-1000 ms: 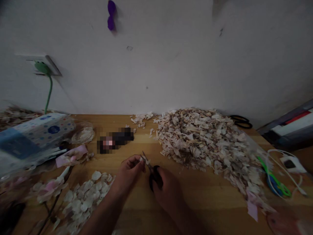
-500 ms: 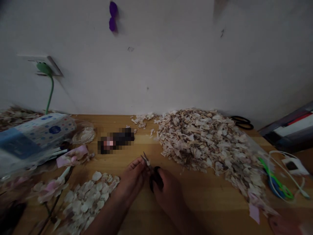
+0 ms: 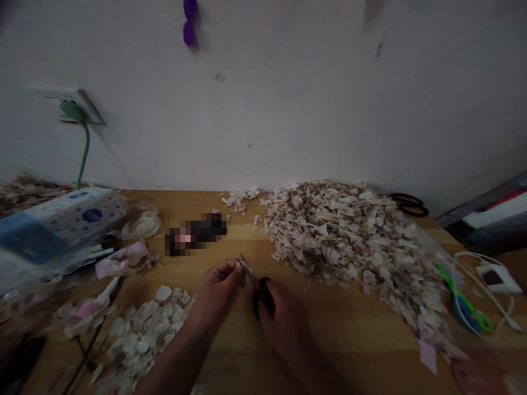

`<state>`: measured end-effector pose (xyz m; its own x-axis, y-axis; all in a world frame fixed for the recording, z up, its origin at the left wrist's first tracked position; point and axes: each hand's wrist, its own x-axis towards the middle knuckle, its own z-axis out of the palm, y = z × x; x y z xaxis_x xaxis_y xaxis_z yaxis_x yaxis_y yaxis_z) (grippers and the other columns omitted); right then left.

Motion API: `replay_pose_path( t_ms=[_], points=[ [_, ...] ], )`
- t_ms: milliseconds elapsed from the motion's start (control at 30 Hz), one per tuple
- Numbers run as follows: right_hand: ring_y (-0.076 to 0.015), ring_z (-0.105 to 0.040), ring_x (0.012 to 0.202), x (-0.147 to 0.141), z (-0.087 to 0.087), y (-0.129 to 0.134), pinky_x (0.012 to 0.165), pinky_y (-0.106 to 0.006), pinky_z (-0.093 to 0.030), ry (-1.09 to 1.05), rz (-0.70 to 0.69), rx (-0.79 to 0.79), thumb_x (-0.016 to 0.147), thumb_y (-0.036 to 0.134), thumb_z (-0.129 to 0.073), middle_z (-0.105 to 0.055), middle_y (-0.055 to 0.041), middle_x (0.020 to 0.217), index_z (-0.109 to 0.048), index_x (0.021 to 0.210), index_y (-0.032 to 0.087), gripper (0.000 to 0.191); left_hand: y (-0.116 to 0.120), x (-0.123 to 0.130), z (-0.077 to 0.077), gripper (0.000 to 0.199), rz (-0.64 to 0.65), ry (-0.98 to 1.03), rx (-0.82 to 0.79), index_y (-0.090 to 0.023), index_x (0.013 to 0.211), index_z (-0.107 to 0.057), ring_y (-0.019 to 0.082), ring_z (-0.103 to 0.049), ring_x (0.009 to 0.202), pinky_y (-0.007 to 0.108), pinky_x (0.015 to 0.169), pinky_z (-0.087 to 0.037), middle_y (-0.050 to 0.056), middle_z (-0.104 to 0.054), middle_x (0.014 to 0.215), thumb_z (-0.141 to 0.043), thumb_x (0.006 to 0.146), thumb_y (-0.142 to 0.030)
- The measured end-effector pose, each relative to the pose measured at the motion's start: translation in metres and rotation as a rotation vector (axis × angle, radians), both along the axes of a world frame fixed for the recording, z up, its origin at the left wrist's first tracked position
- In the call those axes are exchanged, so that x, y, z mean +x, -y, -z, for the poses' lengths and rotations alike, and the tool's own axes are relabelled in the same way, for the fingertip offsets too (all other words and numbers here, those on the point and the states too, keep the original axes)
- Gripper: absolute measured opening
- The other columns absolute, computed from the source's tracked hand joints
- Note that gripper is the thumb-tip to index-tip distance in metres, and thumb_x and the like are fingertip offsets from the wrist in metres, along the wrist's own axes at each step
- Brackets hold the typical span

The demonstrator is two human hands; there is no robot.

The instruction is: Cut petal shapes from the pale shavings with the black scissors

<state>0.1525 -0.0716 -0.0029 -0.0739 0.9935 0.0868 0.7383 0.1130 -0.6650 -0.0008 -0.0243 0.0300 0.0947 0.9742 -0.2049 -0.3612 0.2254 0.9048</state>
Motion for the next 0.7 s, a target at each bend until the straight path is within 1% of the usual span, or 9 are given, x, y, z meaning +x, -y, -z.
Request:
replay_pose_path(
  t_ms=[100, 200, 267, 333, 400, 467, 567, 700],
  points=[
    [-0.0266, -0.064, 0.094, 0.001, -0.001, 0.000, 0.082, -0.040, -0.051, -0.007, -0.006, -0.010, 0.079, 0.026, -0.045, -0.068, -0.0130, 0.102, -0.059, 0.107, 0.016, 0.033, -0.002, -0.003, -0.005, 0.031, 0.021, -0.045, 0.003, -0.014, 0.066, -0.066, 0.009, -0.050, 0.051, 0.021, 0.053, -0.039, -0.001, -0.059, 0.053, -0.078, 0.062, -0.042],
    [-0.0261, -0.064, 0.092, 0.001, -0.002, 0.000, 0.081, -0.039, -0.051, -0.022, -0.010, -0.013, 0.080, 0.026, -0.044, -0.068, -0.0127, 0.100, -0.059, 0.106, 0.016, 0.031, -0.001, -0.002, -0.003, 0.027, 0.030, -0.014, -0.005, -0.014, 0.069, -0.067, 0.008, -0.050, 0.052, 0.019, 0.054, -0.038, -0.001, -0.060, 0.056, -0.079, 0.063, -0.038],
    [-0.0256, -0.064, 0.092, 0.001, -0.002, 0.000, 0.080, -0.038, -0.051, -0.037, -0.012, -0.016, 0.081, 0.026, -0.044, -0.068, -0.0124, 0.100, -0.060, 0.104, 0.017, 0.029, 0.001, 0.001, 0.002, 0.023, 0.033, 0.095, -0.027, -0.015, 0.075, -0.069, 0.008, -0.053, 0.058, 0.019, 0.058, -0.041, 0.000, -0.064, 0.065, -0.078, 0.066, -0.033],
    [-0.0255, -0.064, 0.093, 0.001, -0.002, 0.000, 0.081, -0.038, -0.051, -0.045, -0.001, -0.018, 0.080, 0.026, -0.044, -0.068, -0.0123, 0.100, -0.059, 0.104, 0.017, 0.030, 0.005, 0.006, 0.007, 0.019, 0.036, 0.253, -0.063, -0.015, 0.080, -0.069, 0.009, -0.056, 0.065, 0.020, 0.065, -0.043, 0.002, -0.066, 0.074, -0.077, 0.068, -0.029],
    [-0.0254, -0.064, 0.092, 0.000, -0.002, 0.000, 0.081, -0.038, -0.051, -0.049, 0.005, -0.024, 0.080, 0.025, -0.044, -0.068, -0.0125, 0.100, -0.059, 0.105, 0.016, 0.031, 0.008, 0.011, 0.011, 0.016, 0.039, 0.380, -0.087, -0.015, 0.083, -0.069, 0.010, -0.057, 0.068, 0.022, 0.069, -0.044, 0.002, -0.066, 0.075, -0.074, 0.072, -0.026],
    [-0.0254, -0.064, 0.090, 0.000, -0.003, 0.000, 0.079, -0.038, -0.051, -0.053, -0.003, -0.036, 0.080, 0.026, -0.044, -0.068, -0.0122, 0.098, -0.059, 0.104, 0.016, 0.030, 0.010, 0.014, 0.015, 0.013, 0.036, 0.434, -0.090, -0.015, 0.083, -0.069, 0.009, -0.056, 0.067, 0.022, 0.068, -0.044, 0.001, -0.064, 0.072, -0.071, 0.076, -0.026],
    [-0.0256, -0.065, 0.089, 0.000, -0.003, 0.000, 0.078, -0.038, -0.051, -0.046, -0.013, -0.044, 0.079, 0.025, -0.044, -0.068, -0.0113, 0.096, -0.059, 0.102, 0.017, 0.029, 0.010, 0.014, 0.018, 0.012, 0.019, 0.384, -0.067, -0.015, 0.081, -0.068, 0.009, -0.056, 0.066, 0.021, 0.067, -0.043, 0.001, -0.063, 0.070, -0.070, 0.077, -0.026],
    [-0.0273, -0.064, 0.093, 0.002, -0.002, 0.000, 0.081, -0.039, -0.051, -0.030, 0.001, -0.040, 0.077, 0.026, -0.046, -0.068, -0.0131, 0.100, -0.059, 0.105, 0.016, 0.032, 0.006, 0.007, 0.012, 0.018, 0.001, 0.167, -0.017, -0.014, 0.075, -0.067, 0.008, -0.053, 0.060, 0.019, 0.061, -0.041, 0.000, -0.063, 0.066, -0.075, 0.071, -0.031]
  ],
)
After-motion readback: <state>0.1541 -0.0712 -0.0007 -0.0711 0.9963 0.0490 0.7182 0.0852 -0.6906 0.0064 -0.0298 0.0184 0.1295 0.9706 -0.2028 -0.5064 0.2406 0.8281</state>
